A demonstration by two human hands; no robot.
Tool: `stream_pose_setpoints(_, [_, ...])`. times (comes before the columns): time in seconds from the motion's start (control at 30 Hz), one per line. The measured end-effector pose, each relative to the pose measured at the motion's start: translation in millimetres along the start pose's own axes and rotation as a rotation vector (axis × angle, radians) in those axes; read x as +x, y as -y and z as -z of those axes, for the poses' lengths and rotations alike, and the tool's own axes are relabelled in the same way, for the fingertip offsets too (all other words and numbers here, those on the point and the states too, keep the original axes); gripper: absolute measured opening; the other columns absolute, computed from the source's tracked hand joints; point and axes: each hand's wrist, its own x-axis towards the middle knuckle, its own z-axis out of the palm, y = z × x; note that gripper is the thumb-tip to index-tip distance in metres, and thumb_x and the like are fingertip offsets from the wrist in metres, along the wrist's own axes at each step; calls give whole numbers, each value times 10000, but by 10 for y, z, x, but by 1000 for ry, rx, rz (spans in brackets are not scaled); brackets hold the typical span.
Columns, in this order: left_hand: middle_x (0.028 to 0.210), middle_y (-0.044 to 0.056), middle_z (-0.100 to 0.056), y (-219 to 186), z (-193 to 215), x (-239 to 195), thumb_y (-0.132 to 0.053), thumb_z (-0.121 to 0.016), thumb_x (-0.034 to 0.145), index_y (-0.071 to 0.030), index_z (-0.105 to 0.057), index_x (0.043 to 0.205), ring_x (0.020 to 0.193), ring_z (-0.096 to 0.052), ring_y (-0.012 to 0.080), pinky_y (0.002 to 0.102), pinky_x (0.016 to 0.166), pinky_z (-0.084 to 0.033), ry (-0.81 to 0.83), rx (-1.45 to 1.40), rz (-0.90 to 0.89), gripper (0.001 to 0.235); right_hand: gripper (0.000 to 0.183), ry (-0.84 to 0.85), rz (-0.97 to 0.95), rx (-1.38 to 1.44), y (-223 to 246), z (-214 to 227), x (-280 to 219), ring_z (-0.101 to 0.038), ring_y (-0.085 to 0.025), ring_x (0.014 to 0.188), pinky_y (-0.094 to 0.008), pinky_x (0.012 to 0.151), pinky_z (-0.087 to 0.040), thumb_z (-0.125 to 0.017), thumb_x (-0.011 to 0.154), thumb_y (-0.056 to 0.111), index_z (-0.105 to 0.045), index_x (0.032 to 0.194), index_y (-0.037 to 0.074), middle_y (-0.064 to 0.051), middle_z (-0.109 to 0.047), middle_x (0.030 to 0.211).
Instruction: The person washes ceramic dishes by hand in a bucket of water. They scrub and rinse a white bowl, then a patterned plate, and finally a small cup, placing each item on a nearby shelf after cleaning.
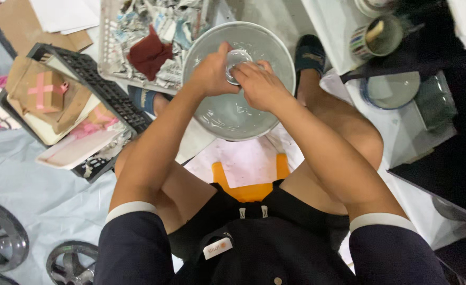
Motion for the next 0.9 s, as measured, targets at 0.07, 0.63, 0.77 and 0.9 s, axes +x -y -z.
stream_pose_setpoints(0.07, [993, 247, -720, 32, 7, -85, -218, -920, 591, -19, -446, 1250, 982, -702, 448, 470, 824, -570, -21, -1, -4, 835, 542, 44, -24, -16, 92, -66, 81, -506, -311, 1343, -609, 1147, -265, -627, 813, -17, -585, 1351, 33, -139, -595, 1333])
stream_pose_setpoints(0.63, [1015, 278, -693, 377, 108, -499, -233, -948, 539, -23, -406, 1300, 979, -673, 484, 498, 834, -553, -55, 74, 52, 958, 551, 83, 110, -285, 353, -498, 361, -520, -269, 1352, -652, 1199, -181, -655, 816, 41, -581, 1362, 64, -115, -615, 1341])
stream_pose_setpoints(0.77, [995, 267, -690, 320, 75, -460, -243, -948, 543, -45, -406, 1259, 952, -668, 486, 527, 798, -539, -41, 145, 141, 920, 651, 289, 12, 94, 310, -416, 390, -485, -323, 1335, -603, 1052, -337, -625, 760, -53, -503, 1395, 32, -141, -558, 1399])
stream_pose_setpoints(0.9, [1000, 273, -683, 309, 67, -431, -231, -928, 567, -43, -388, 1241, 959, -668, 483, 525, 799, -543, -16, 142, 181, 884, 600, 407, -27, 161, 302, -254, 365, -518, -328, 1309, -462, 1013, -475, -624, 813, -14, -504, 1396, 59, -122, -595, 1350])
